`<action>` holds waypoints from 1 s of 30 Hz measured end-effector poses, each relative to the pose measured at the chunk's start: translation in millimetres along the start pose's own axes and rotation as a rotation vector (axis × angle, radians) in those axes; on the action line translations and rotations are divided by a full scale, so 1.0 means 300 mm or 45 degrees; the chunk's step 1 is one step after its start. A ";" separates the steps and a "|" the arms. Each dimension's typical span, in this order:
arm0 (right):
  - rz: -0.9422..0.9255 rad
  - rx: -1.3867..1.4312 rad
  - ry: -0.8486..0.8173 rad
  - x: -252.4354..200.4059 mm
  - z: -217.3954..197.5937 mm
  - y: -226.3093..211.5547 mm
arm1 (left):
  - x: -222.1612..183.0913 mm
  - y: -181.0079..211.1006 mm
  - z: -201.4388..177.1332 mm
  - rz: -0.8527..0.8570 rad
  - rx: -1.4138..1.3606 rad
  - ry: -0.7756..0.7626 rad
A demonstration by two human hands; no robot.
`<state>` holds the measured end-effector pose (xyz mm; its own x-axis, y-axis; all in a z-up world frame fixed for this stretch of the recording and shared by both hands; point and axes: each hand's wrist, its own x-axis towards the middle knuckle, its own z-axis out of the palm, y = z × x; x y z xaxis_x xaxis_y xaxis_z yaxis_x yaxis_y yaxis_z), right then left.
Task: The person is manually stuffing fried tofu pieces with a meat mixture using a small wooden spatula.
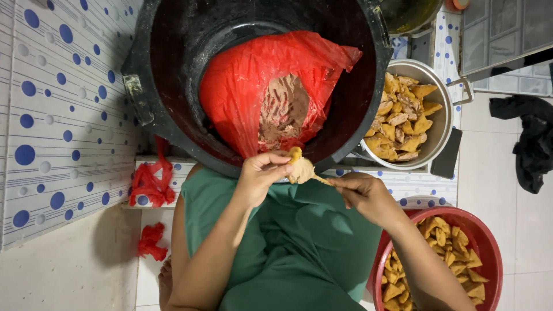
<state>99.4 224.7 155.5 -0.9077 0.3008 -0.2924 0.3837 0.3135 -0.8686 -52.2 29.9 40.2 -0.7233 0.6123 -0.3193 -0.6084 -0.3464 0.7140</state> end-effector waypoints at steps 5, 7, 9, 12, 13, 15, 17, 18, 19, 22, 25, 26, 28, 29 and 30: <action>0.191 -0.166 -0.057 0.004 -0.013 -0.099 | 0.001 -0.025 -0.023 -0.088 -0.117 -0.021; 0.233 -0.206 -0.066 0.005 -0.021 -0.108 | 0.002 -0.026 -0.026 -0.120 -0.115 -0.014; 0.307 -0.305 -0.122 0.000 -0.035 -0.092 | 0.005 -0.030 -0.028 -0.139 -0.144 -0.002; 0.364 -0.438 -0.187 -0.003 -0.057 -0.062 | 0.040 -0.095 -0.081 -0.109 -0.245 0.048; 0.363 -0.437 -0.189 -0.007 -0.055 -0.075 | 0.050 -0.093 -0.088 -0.109 -0.244 0.049; 0.335 -0.449 -0.174 -0.013 -0.050 -0.102 | 0.073 -0.088 -0.102 -0.096 -0.285 0.070; 0.305 -0.345 -0.132 -0.032 -0.065 -0.091 | 0.055 -0.046 -0.076 -0.102 -0.290 0.052; 0.278 -0.240 -0.090 -0.043 -0.072 -0.086 | 0.045 -0.028 -0.064 -0.109 -0.295 0.035; 0.281 -0.239 -0.091 -0.044 -0.072 -0.082 | 0.038 -0.028 -0.055 -0.112 -0.295 0.037; 0.167 -0.163 -0.001 -0.049 -0.068 -0.061 | 0.023 -0.031 -0.029 -0.185 -0.274 -0.014; 0.050 -0.114 0.028 -0.041 -0.051 -0.057 | 0.016 -0.034 -0.018 -0.215 -0.280 -0.126; 0.044 -0.163 0.049 -0.039 -0.045 -0.076 | 0.014 -0.042 -0.018 -0.230 -0.264 -0.173; 0.038 -0.208 0.069 -0.037 -0.035 -0.104 | 0.016 -0.063 -0.039 -0.248 -0.247 -0.218; 0.031 -0.272 0.079 -0.038 -0.033 -0.112 | 0.022 -0.078 -0.057 -0.274 -0.235 -0.241; 0.025 -0.335 0.089 -0.039 -0.031 -0.121 | 0.028 -0.093 -0.075 -0.300 -0.223 -0.264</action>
<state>97.8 218.3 194.2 -0.8894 0.3676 -0.2716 0.4400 0.5278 -0.7265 -48.8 28.8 3.6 -0.4859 0.8149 -0.3161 -0.8101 -0.2840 0.5129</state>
